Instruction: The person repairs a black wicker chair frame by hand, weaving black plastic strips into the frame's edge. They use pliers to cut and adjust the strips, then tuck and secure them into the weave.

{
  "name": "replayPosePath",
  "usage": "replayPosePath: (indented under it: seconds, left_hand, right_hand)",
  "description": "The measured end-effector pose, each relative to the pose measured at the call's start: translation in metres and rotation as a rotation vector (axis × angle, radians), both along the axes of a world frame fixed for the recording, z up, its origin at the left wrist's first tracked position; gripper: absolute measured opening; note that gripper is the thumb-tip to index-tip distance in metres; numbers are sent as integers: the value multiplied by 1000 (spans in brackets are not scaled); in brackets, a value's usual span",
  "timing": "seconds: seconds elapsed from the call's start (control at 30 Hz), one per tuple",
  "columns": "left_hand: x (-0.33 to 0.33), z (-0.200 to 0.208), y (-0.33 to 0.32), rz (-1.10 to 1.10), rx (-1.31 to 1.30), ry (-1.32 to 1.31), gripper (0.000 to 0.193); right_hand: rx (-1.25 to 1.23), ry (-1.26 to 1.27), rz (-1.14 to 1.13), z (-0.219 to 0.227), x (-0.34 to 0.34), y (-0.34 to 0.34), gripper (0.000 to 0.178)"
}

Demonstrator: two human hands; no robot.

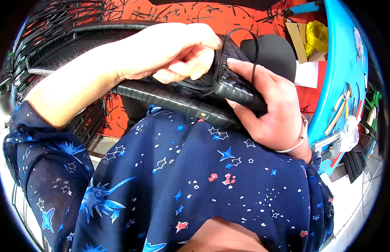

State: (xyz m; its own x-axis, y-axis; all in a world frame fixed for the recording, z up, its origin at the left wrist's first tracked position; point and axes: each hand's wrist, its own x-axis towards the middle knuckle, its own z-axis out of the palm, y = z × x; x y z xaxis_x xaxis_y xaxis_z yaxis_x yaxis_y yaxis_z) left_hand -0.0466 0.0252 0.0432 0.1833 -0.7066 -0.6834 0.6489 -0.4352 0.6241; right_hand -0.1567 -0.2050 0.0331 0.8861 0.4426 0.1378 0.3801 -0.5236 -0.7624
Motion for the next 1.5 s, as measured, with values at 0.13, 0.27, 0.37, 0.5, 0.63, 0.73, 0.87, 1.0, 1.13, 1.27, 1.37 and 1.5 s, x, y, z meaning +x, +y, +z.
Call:
replayPosePath:
  seconds: [0.13, 0.27, 0.37, 0.5, 0.63, 0.73, 0.87, 1.0, 1.13, 1.27, 1.37, 1.5]
  left_hand:
    - [-3, -6, 1, 107, -16, 91, 55]
    - [1, -9, 0, 114, -30, 116, 52]
    - [0, -12, -1, 90, -20, 110, 45]
    - [-3, -1, -3, 172, -77, 68, 48]
    - [1, -8, -4, 215, 13, 110, 64]
    - [-1, -4, -7, 221, 75, 76, 68]
    - [-2, 1, -7, 198, 83, -14, 71]
    - [-2, -2, -2, 208, 54, -18, 56]
    - [-10, 6, 1, 171, 90, -207, 39]
    - [-9, 6, 0, 155, 121, -71, 26]
    - [-7, 5, -5, 228, 207, 283, 37]
    - [-6, 15, -11, -127, 246, 92, 40]
  right_hand:
    - [-26, 28, 23, 7, 0, 0, 49]
    - [-15, 46, 22, 6, 1, 0, 50]
    - [-15, 51, 21, 5, 2, 0, 50]
    - [-12, 73, 15, 8, 1, -1, 50]
    - [-20, 2, 13, 4, 2, 1, 49]
    - [-14, 52, 12, 7, 1, 0, 49]
    - [-21, 15, 5, 3, 0, 0, 49]
    - [-21, -4, 9, 4, 0, 0, 47]
    - [-26, -8, 13, 4, -1, 1, 47]
    - [-22, 27, 15, 5, -3, 0, 47]
    - [6, -32, 20, -1, -2, -1, 45]
    - [-25, -19, 31, 1, -4, 0, 44]
